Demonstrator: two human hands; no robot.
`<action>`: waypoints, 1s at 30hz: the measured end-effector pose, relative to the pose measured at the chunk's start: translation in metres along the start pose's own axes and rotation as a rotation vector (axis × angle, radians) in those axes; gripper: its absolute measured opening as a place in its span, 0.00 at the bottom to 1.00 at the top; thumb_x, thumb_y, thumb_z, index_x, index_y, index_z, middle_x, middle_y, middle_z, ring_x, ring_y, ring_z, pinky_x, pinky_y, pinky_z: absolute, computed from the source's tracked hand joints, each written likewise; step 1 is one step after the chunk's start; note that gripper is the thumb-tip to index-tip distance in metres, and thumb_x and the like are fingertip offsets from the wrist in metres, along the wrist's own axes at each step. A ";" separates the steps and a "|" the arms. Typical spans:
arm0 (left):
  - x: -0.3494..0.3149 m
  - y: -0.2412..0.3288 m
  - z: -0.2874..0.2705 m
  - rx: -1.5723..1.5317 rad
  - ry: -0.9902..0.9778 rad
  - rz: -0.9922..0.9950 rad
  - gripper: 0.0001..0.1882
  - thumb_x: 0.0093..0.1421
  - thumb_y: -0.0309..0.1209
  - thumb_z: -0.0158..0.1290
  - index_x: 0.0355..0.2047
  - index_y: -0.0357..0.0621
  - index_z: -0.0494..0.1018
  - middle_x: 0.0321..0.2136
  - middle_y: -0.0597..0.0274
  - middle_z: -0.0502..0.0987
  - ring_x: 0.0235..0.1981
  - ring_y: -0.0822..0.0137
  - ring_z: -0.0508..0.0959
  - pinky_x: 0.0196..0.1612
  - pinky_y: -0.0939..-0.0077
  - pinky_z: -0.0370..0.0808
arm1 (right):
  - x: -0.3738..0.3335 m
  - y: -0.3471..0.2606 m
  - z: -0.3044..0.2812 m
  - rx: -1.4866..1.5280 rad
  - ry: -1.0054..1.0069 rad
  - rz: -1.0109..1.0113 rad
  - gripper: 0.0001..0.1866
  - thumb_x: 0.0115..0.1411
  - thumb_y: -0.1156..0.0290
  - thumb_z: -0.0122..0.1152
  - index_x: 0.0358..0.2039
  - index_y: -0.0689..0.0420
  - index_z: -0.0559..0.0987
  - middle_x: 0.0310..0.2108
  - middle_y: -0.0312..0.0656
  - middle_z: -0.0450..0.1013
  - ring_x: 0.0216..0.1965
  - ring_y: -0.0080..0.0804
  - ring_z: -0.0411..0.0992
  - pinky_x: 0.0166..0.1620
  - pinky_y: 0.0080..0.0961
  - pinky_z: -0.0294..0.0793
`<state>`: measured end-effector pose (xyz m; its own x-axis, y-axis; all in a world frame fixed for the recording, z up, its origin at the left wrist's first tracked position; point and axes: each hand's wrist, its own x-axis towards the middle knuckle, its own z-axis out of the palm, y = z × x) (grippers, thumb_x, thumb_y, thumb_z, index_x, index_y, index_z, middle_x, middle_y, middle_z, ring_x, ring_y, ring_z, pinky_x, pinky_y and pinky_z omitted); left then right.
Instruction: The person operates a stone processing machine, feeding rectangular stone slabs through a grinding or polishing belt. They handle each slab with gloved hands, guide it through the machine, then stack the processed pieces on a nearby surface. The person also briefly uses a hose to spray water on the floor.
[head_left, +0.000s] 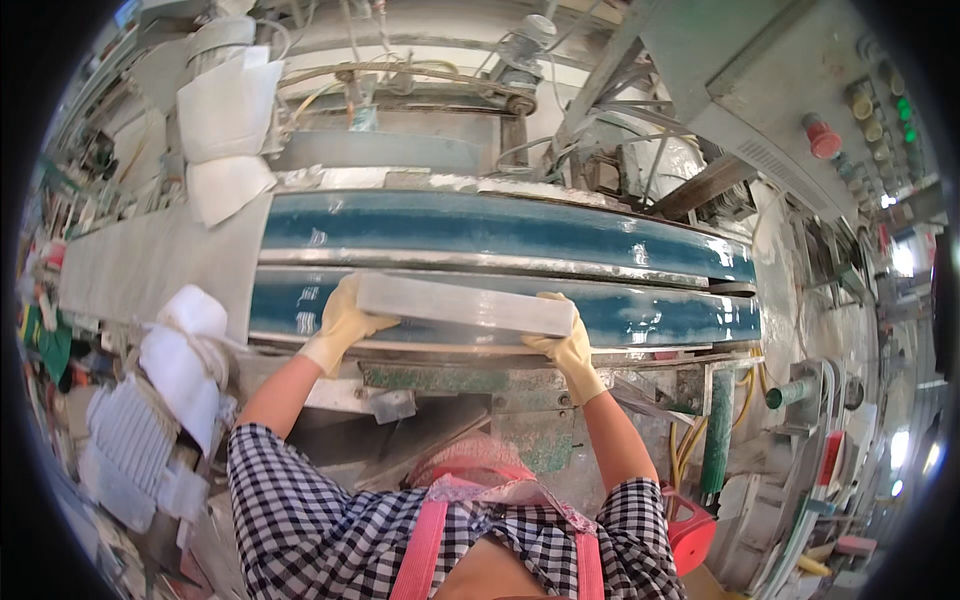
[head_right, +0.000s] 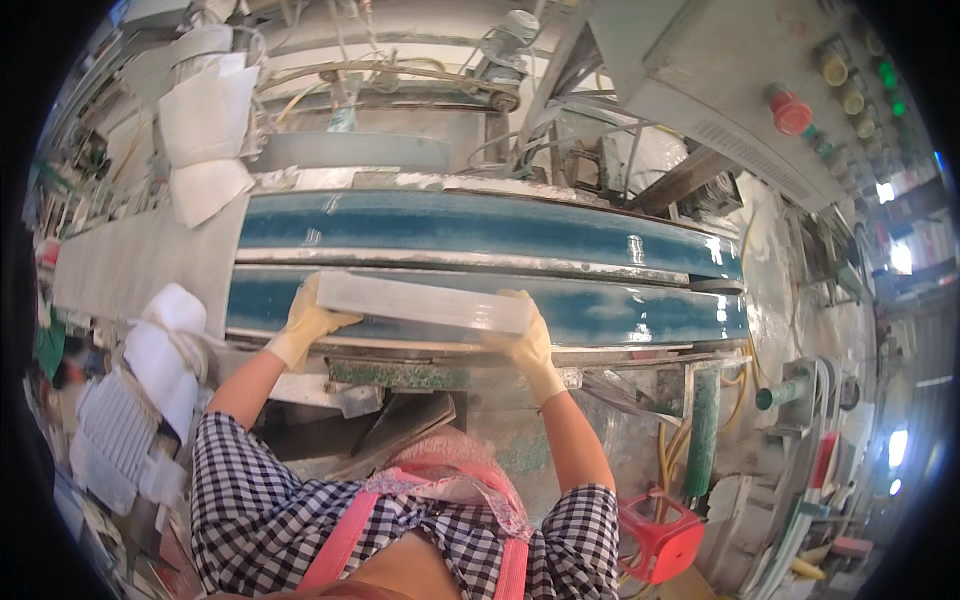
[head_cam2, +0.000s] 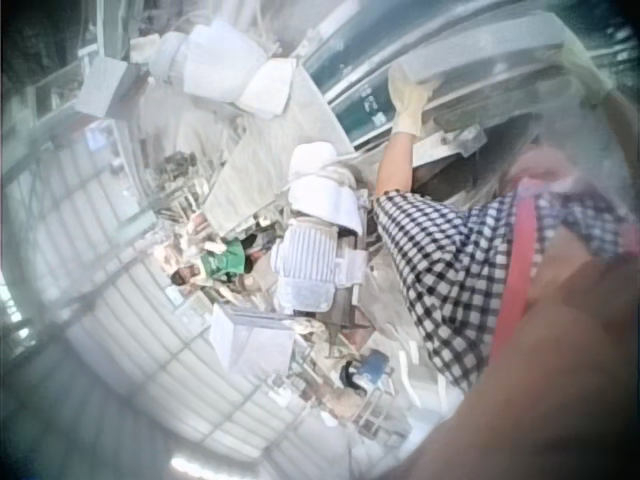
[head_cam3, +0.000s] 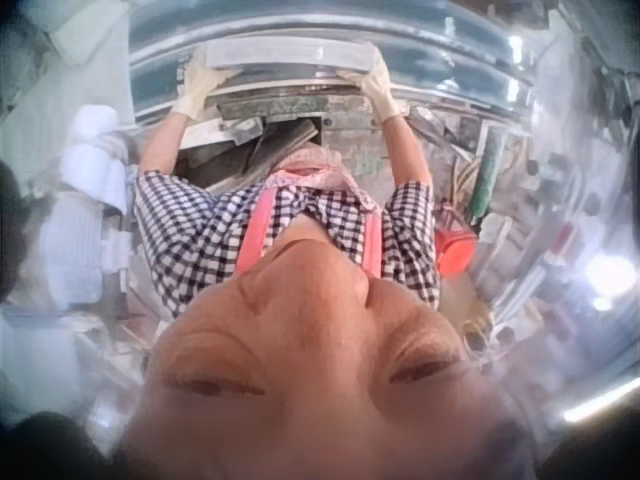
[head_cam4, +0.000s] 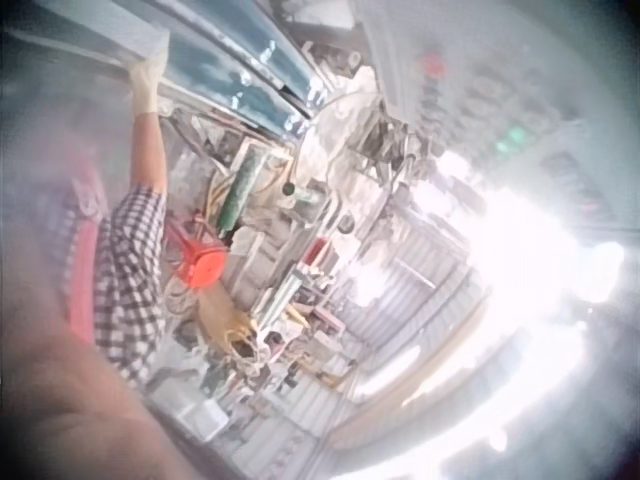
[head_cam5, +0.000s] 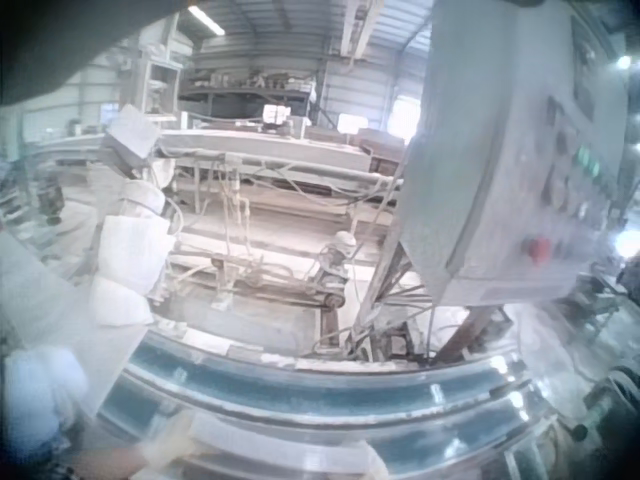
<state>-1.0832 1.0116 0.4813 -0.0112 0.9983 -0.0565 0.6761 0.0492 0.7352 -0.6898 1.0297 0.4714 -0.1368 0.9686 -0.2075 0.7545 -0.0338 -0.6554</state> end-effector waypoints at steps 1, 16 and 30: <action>0.003 -0.006 0.003 0.106 0.006 0.044 0.40 0.37 0.40 0.77 0.52 0.43 0.76 0.43 0.50 0.82 0.43 0.53 0.82 0.47 0.61 0.78 | -0.001 0.001 -0.003 0.094 0.009 -0.103 0.40 0.41 0.56 0.81 0.54 0.56 0.76 0.52 0.48 0.76 0.54 0.47 0.75 0.58 0.33 0.73; -0.031 0.102 -0.028 -0.414 -0.862 -0.105 0.46 0.44 0.20 0.68 0.65 0.35 0.64 0.58 0.55 0.75 0.58 0.57 0.75 0.62 0.64 0.70 | -0.172 -0.006 -0.062 0.707 0.097 0.111 0.40 0.50 0.50 0.76 0.59 0.58 0.75 0.49 0.47 0.80 0.53 0.41 0.76 0.57 0.33 0.72; -0.378 0.288 0.326 -0.086 -1.992 0.272 0.45 0.41 0.33 0.73 0.61 0.35 0.69 0.47 0.58 0.81 0.46 0.61 0.82 0.50 0.67 0.77 | -0.774 -0.075 0.122 1.113 1.683 0.946 0.26 0.55 0.60 0.75 0.50 0.60 0.81 0.44 0.39 0.81 0.49 0.26 0.76 0.53 0.27 0.72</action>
<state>-0.6438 0.6381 0.4944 0.7814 -0.4417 -0.4407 0.4881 -0.0073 0.8728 -0.7190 0.2528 0.5921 0.9048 -0.1721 -0.3894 -0.3905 0.0287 -0.9201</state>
